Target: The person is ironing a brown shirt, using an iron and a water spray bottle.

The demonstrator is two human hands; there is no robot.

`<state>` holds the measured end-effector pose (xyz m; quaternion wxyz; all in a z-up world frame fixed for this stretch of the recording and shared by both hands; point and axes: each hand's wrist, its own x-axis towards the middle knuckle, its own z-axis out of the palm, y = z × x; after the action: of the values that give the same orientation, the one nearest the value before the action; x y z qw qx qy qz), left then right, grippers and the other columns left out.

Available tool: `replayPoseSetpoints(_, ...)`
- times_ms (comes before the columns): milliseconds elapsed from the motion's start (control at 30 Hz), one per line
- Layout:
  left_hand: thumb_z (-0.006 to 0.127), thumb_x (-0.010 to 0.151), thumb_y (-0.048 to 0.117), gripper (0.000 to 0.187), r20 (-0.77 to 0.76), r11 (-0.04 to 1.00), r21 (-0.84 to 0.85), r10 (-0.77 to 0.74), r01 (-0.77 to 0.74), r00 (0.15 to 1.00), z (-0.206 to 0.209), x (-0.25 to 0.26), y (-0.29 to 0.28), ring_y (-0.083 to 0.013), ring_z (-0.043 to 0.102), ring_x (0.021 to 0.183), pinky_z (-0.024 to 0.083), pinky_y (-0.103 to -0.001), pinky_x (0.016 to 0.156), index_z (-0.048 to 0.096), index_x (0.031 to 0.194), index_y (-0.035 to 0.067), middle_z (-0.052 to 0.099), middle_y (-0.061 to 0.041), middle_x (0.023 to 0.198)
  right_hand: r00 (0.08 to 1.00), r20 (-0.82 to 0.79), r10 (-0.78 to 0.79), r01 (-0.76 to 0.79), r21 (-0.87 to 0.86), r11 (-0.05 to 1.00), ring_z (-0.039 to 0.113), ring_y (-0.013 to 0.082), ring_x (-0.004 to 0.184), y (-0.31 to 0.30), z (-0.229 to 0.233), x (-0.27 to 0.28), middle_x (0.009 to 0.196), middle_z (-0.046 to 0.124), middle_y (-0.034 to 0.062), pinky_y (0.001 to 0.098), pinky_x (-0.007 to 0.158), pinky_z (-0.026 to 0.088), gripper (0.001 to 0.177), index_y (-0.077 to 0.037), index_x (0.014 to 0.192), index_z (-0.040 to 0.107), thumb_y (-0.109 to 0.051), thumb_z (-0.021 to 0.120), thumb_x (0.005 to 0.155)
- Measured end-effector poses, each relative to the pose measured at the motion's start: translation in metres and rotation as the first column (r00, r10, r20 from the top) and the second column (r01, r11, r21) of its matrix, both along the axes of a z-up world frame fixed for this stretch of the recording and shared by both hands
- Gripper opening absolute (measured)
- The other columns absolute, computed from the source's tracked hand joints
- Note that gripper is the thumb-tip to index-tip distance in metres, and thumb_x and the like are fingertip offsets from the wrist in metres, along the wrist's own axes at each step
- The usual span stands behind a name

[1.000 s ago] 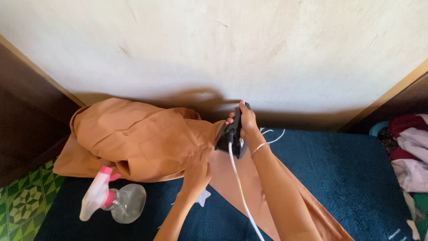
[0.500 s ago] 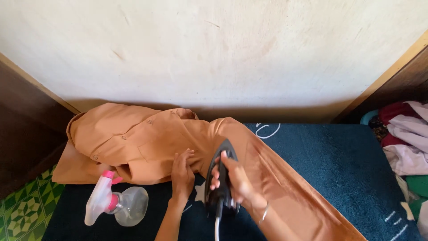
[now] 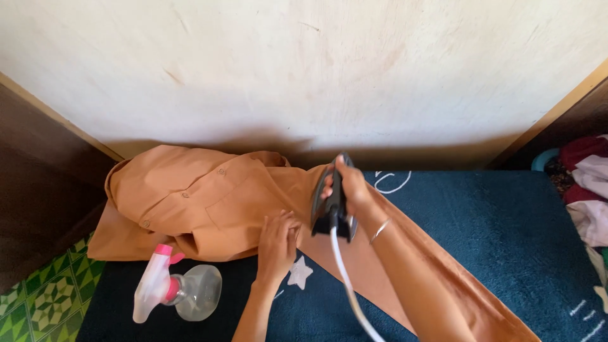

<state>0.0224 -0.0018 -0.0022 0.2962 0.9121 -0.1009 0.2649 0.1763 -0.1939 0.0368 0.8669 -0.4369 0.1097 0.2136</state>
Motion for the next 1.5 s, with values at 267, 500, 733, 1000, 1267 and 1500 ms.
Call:
replayPoseSetpoints(267,0.055,0.1,0.017,0.028,-0.075,0.976,0.218,0.021,-0.004,0.997,-0.011,0.003,-0.003,-0.0248,0.053,0.138,0.02,-0.058,0.122,0.066,0.124,0.006,0.065,-0.009,0.137,0.999,-0.026,-0.035,0.035,-0.004,0.999,0.049,0.0197,0.051,-0.014,-0.002,0.06,0.067,0.051,0.0078,0.0385,0.053,0.052,0.039,-0.006,0.102,0.047,-0.045,0.047,0.107)
replayPoseSetpoints(500,0.058,0.093,0.008,0.03,-0.101,0.985,0.175,0.004,0.014,0.995,-0.005,0.001,-0.002,-0.0245,0.054,0.137,0.021,-0.055,0.123,0.066,0.122,0.006,0.065,-0.008,0.137,0.999,-0.016,-0.042,0.042,-0.007,0.999,0.048,0.0189,0.051,-0.014,-0.003,0.066,0.067,0.049,0.0075,0.0377,0.052,0.05,0.039,-0.006,0.102,0.046,-0.045,0.047,0.107)
replayPoseSetpoints(733,0.058,0.092,0.006,0.032,-0.092,0.984,0.177,0.005,0.011,0.996,-0.009,0.002,0.0,-0.0241,0.055,0.135,0.022,-0.054,0.122,0.066,0.123,0.006,0.065,-0.008,0.136,0.998,-0.037,-0.041,0.041,0.004,0.999,0.047,0.018,0.051,-0.014,-0.005,0.073,0.066,0.048,0.0067,0.0371,0.052,0.05,0.04,-0.006,0.103,0.046,-0.046,0.047,0.106)
replayPoseSetpoints(1000,0.058,0.096,0.015,0.039,-0.087,0.965,0.262,0.056,-0.031,0.995,-0.016,0.005,-0.002,-0.0266,0.046,0.143,0.015,-0.064,0.122,0.059,0.133,0.005,0.057,-0.011,0.145,1.0,-0.012,-0.026,0.027,0.022,0.999,0.047,0.0182,0.052,-0.016,-0.001,0.065,0.067,0.049,0.0074,0.0373,0.054,0.05,0.04,-0.006,0.103,0.048,-0.046,0.048,0.107)
replayPoseSetpoints(1267,0.045,0.1,0.018,0.057,-0.152,0.938,0.343,0.112,-0.054,0.982,-0.016,0.005,-0.001,-0.0286,0.03,0.152,0.008,-0.063,0.122,0.038,0.155,0.004,0.036,-0.012,0.164,0.998,0.019,0.06,-0.062,0.071,0.996,0.05,0.0204,0.052,-0.015,0.003,0.021,0.066,0.051,0.0096,0.0396,0.058,0.053,0.04,-0.009,0.101,0.044,-0.048,0.046,0.106)
replayPoseSetpoints(1500,0.044,0.1,0.007,0.053,-0.128,1.0,0.022,0.017,-0.014,0.992,-0.022,0.006,0.007,-0.0288,0.035,0.153,0.016,-0.056,0.124,0.041,0.152,0.004,0.039,-0.013,0.164,0.985,-0.013,0.173,-0.17,0.108,0.979,0.051,0.0188,0.048,-0.005,0.015,-0.071,0.064,0.052,0.0084,0.039,0.056,0.054,0.039,-0.009,0.102,0.045,-0.049,0.046,0.105)
